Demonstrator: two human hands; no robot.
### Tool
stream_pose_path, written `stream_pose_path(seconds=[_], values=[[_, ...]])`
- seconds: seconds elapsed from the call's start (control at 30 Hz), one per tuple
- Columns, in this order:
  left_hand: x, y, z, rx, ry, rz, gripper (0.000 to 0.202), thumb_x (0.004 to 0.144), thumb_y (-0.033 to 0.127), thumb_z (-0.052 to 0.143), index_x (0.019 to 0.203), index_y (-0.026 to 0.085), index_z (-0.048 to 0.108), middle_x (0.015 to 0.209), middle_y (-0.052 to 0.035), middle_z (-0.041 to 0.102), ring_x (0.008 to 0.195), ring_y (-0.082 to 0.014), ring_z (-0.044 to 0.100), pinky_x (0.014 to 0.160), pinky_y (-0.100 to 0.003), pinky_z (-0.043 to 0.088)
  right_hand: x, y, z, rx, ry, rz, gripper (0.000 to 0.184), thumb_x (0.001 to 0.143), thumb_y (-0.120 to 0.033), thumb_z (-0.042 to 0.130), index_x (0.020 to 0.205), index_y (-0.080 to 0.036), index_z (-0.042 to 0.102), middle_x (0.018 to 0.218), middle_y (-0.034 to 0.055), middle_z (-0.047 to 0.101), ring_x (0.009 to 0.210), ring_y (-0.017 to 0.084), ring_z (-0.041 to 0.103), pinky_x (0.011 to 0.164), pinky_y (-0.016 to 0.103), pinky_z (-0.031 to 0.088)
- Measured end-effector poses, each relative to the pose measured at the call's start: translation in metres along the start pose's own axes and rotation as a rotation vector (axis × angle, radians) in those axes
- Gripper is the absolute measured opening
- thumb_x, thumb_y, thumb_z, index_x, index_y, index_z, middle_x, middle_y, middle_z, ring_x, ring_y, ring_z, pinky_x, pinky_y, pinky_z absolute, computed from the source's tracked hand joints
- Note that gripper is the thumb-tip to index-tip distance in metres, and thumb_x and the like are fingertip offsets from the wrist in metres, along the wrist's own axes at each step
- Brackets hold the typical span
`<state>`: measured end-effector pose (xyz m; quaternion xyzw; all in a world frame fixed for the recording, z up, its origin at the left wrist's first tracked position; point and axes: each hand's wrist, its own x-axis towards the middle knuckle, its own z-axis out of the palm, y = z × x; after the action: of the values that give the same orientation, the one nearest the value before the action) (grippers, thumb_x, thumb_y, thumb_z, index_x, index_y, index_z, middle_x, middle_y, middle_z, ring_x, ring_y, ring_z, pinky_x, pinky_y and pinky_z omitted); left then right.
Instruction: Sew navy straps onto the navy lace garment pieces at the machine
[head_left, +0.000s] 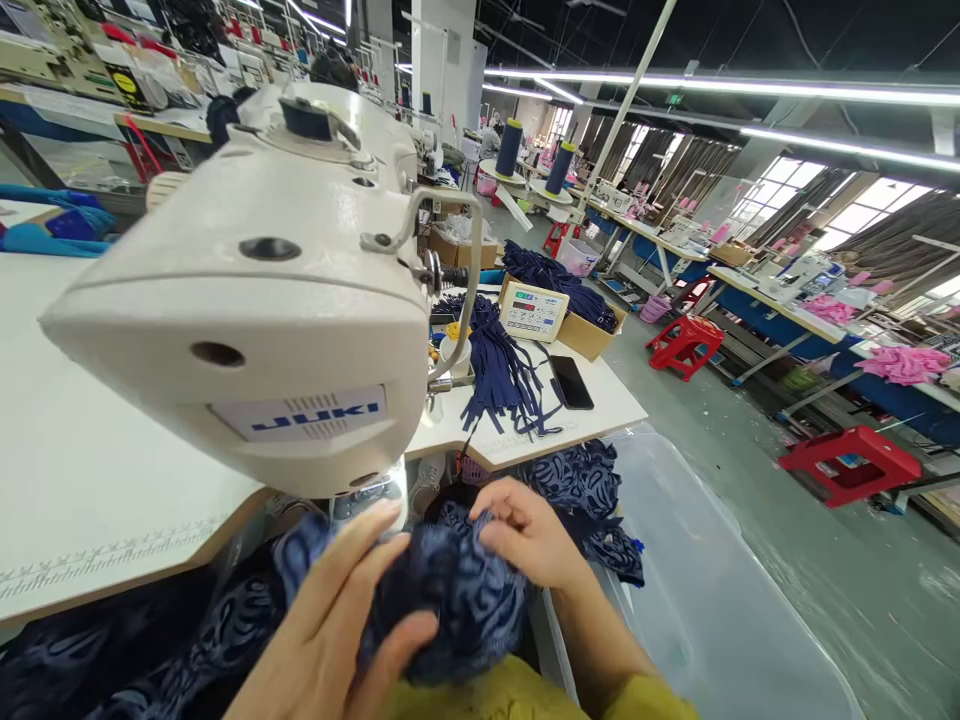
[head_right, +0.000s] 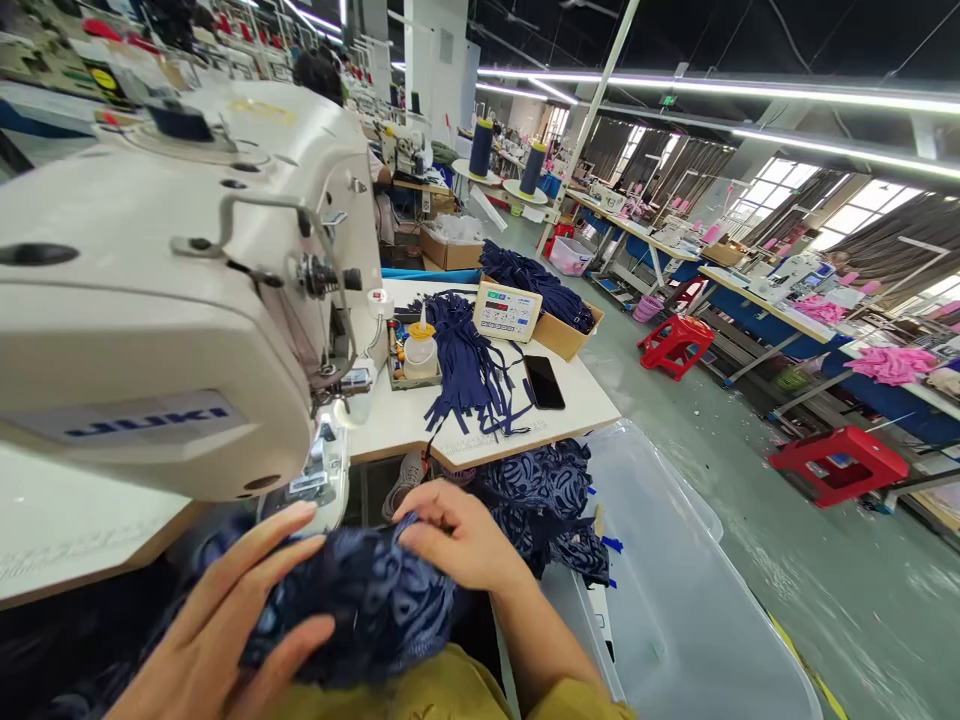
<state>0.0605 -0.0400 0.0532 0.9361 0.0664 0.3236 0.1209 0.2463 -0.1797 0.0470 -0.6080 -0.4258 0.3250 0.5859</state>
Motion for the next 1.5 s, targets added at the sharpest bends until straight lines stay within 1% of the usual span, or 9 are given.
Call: stream_pose_path(seconds=[0.1, 0.17, 0.27, 0.37, 0.53, 0.77, 0.93, 1.13, 1.5], values=[[0.003, 0.009, -0.002, -0.378, -0.207, -0.157, 0.043, 0.091, 0.042, 0.049, 0.13, 0.023, 0.047, 0.113, -0.0047, 0.068, 0.095, -0.0155, 0.068, 0.077, -0.019, 0.055, -0.002, -0.032, 0.008, -0.262, -0.418, -0.188, 0.017, 0.091, -0.031, 0.052, 0.099, -0.027, 0.067, 0.093, 0.0, 0.067, 0.084, 0.014, 0.063, 0.078, 0.024, 0.047], [0.006, 0.008, -0.003, -0.583, -0.287, -0.341, 0.034, 0.093, 0.042, 0.045, 0.119, 0.024, 0.055, 0.09, 0.0005, 0.073, 0.074, -0.0132, 0.07, 0.063, -0.016, 0.056, 0.011, -0.035, 0.007, -0.323, -0.504, -0.205, 0.023, 0.094, -0.031, 0.045, 0.104, -0.026, 0.065, 0.098, 0.0002, 0.068, 0.088, 0.014, 0.064, 0.08, 0.024, 0.048], [0.007, -0.005, -0.004, -0.567, -0.242, -0.531, 0.033, 0.091, 0.049, 0.046, 0.105, 0.023, 0.062, 0.08, 0.0023, 0.071, 0.068, -0.0139, 0.069, 0.057, -0.017, 0.054, 0.054, -0.015, -0.012, -0.415, -0.109, -0.028, 0.03, 0.097, -0.033, 0.035, 0.102, -0.022, 0.062, 0.092, 0.0013, 0.068, 0.077, 0.013, 0.065, 0.069, 0.022, 0.05], [0.005, -0.023, -0.004, -0.281, -0.133, -0.447, 0.033, 0.091, 0.049, 0.045, 0.106, 0.024, 0.061, 0.091, 0.001, 0.07, 0.082, -0.0148, 0.068, 0.065, -0.018, 0.053, 0.108, 0.017, -0.042, -0.684, 0.338, 0.167, 0.023, 0.096, -0.029, 0.038, 0.097, -0.02, 0.058, 0.095, 0.0041, 0.066, 0.088, 0.016, 0.063, 0.078, 0.027, 0.047], [0.004, -0.038, 0.0, 0.156, -0.035, -0.113, 0.045, 0.098, 0.035, 0.02, 0.104, 0.022, 0.063, 0.099, -0.0055, 0.068, 0.093, -0.0233, 0.063, 0.081, -0.037, 0.049, 0.165, 0.052, -0.068, -0.745, 0.495, 0.274, 0.009, 0.084, -0.014, 0.054, 0.093, -0.014, 0.052, 0.113, 0.0178, 0.054, 0.101, 0.025, 0.057, 0.082, 0.035, 0.042], [0.004, -0.031, 0.005, 0.33, 0.116, 0.107, 0.031, 0.097, 0.028, 0.036, 0.107, 0.013, 0.062, 0.1, -0.0094, 0.068, 0.089, -0.023, 0.061, 0.084, -0.038, 0.043, 0.152, 0.061, -0.085, -0.471, 0.37, 0.246, 0.024, 0.082, -0.03, 0.058, 0.066, -0.02, 0.043, 0.062, -0.0046, 0.044, 0.058, 0.012, 0.046, 0.055, 0.022, 0.036], [0.006, -0.017, 0.005, 0.361, 0.123, 0.072, 0.029, 0.091, 0.033, 0.053, 0.107, 0.01, 0.063, 0.102, -0.0109, 0.069, 0.093, -0.0259, 0.062, 0.088, -0.041, 0.044, 0.104, 0.051, -0.05, -0.127, 0.19, 0.226, 0.037, 0.081, -0.057, 0.05, 0.075, -0.022, 0.04, 0.06, -0.0076, 0.043, 0.041, 0.006, 0.031, 0.037, 0.017, 0.022], [-0.001, -0.016, 0.004, 0.109, 0.065, 0.069, 0.028, 0.089, 0.013, 0.053, 0.117, 0.013, 0.059, 0.114, -0.0086, 0.067, 0.109, -0.0188, 0.06, 0.1, -0.034, 0.043, 0.063, 0.017, 0.023, 0.256, -0.061, 0.202, 0.03, 0.081, -0.046, 0.062, 0.089, -0.022, 0.045, 0.059, -0.0068, 0.053, 0.04, 0.007, 0.044, 0.035, 0.016, 0.03], [-0.014, -0.038, 0.004, -0.156, 0.029, -0.065, 0.031, 0.09, 0.023, 0.056, 0.121, 0.024, 0.057, 0.115, 0.0011, 0.068, 0.106, -0.0125, 0.062, 0.102, -0.027, 0.045, 0.063, 0.01, 0.053, -0.137, 0.071, -0.002, 0.009, 0.084, -0.025, 0.055, 0.087, -0.021, 0.048, 0.066, -0.0075, 0.043, 0.058, 0.01, 0.041, 0.057, 0.023, 0.035]])
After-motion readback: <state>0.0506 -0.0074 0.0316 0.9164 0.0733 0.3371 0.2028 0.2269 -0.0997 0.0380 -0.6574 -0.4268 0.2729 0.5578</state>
